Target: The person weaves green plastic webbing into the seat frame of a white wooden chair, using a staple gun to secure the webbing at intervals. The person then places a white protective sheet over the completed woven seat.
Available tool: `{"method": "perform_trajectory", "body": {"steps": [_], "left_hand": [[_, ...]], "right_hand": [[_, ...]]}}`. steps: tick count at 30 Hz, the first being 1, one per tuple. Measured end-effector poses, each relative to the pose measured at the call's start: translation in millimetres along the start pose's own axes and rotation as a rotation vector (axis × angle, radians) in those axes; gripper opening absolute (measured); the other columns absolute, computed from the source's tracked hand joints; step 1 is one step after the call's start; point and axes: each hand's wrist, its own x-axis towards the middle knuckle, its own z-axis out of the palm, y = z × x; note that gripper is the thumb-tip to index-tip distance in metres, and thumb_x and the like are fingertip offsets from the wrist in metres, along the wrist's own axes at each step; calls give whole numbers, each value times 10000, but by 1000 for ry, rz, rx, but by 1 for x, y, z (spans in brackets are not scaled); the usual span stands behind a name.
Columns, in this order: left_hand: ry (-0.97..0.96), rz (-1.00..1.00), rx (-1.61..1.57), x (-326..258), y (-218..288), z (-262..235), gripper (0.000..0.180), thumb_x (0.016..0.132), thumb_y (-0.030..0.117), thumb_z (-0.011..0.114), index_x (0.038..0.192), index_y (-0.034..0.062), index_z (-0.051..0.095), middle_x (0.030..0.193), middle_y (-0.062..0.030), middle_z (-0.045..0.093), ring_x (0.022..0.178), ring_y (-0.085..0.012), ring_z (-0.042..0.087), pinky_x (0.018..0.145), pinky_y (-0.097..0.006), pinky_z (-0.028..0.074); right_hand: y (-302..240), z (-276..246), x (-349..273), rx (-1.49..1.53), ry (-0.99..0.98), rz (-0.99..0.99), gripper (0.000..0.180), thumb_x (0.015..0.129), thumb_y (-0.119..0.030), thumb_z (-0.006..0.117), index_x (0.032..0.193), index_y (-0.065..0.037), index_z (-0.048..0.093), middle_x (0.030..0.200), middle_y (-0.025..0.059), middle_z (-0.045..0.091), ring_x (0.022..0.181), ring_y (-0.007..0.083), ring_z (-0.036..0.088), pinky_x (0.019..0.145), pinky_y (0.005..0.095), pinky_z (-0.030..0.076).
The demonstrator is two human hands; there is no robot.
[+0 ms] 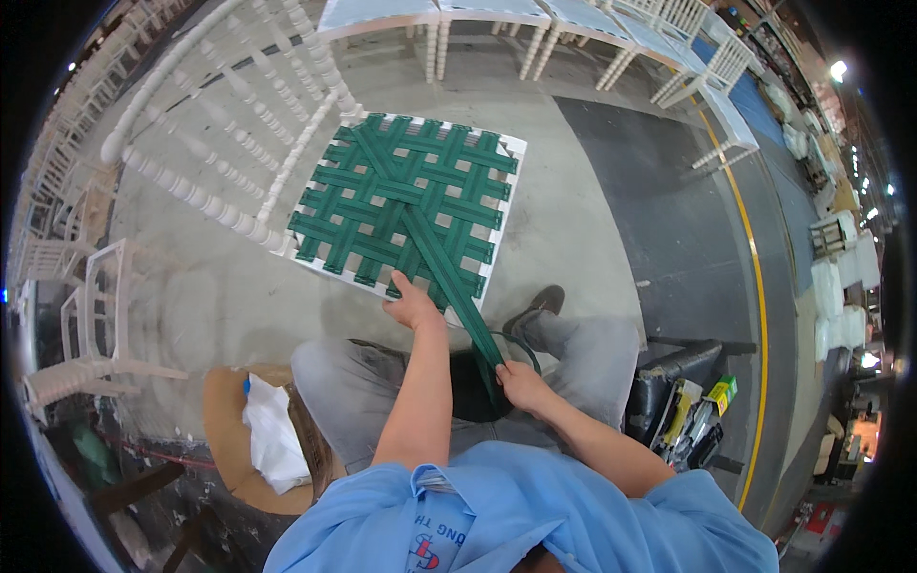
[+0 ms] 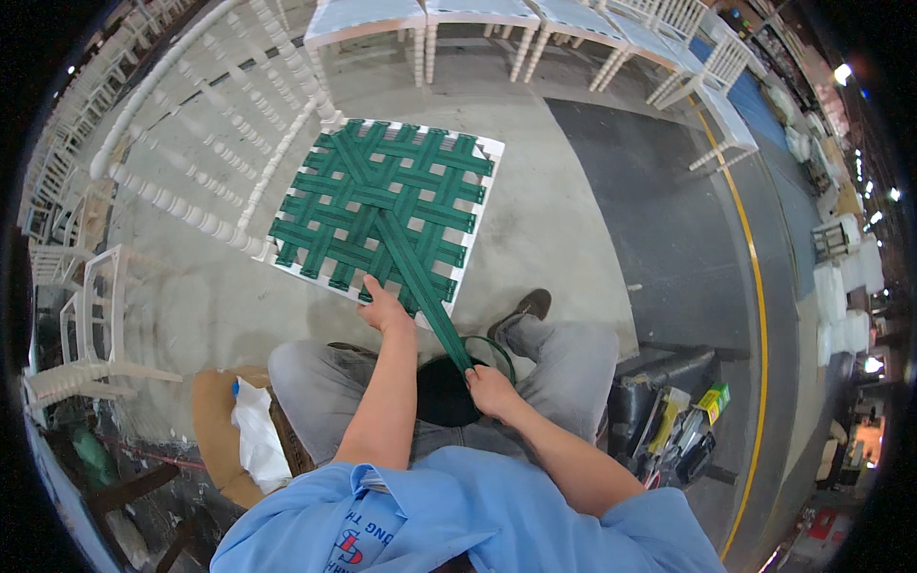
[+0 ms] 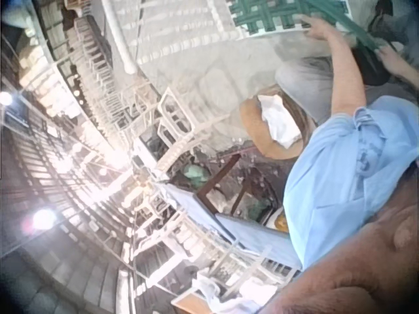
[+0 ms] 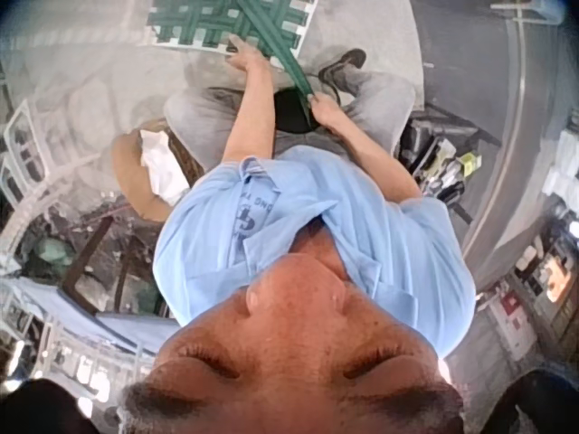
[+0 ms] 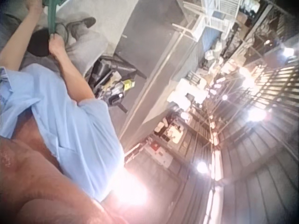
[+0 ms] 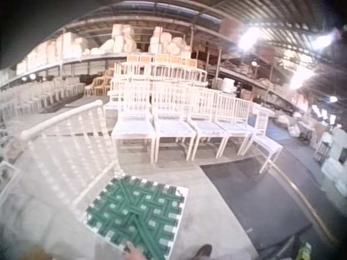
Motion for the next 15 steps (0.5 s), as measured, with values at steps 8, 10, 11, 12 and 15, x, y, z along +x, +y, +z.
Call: {"method": "perform_trajectory", "body": {"steps": [8,10,11,12,15], "left_hand": [[-86,-35,-63,4,-5,0,892,1003,498,708,1568,-65,310,1574,-272,444,1361,-384,559,1084,-495,553],[-78,-45,-48,1,-6,2,881,1006,507,702,1560,-63,323,1561,-263,462,1359,-382,559,1080,-501,549],[-64,-45,-27,4,-5,1,874,1006,515,699,1553,-61,335,1548,-257,478,1353,-380,561,1070,-508,549],[-48,-46,-8,7,-3,-2,867,1006,523,697,1546,-59,348,1536,-250,495,1346,-377,564,1061,-516,548],[-147,62,69,22,2,-21,853,998,520,710,1547,-37,368,1494,-206,537,1305,-335,582,979,-486,556]], "right_hand": [[15,9,30,-266,-15,-1,424,1122,-344,433,1100,-1,683,1118,291,716,1096,497,671,966,568,517],[17,10,42,-419,3,-24,413,1122,-334,434,1140,-4,682,1159,285,719,1135,495,668,994,562,519],[12,13,49,-432,-4,-5,399,1120,-327,438,1154,-13,682,1176,280,719,1147,492,668,1002,561,518],[7,15,57,-447,-11,13,386,1118,-320,443,1168,-22,682,1192,275,719,1159,488,668,1010,559,517],[-10,26,78,-440,-2,35,334,1094,-293,474,1212,-56,678,1235,266,716,1188,473,670,1028,558,516]]}}
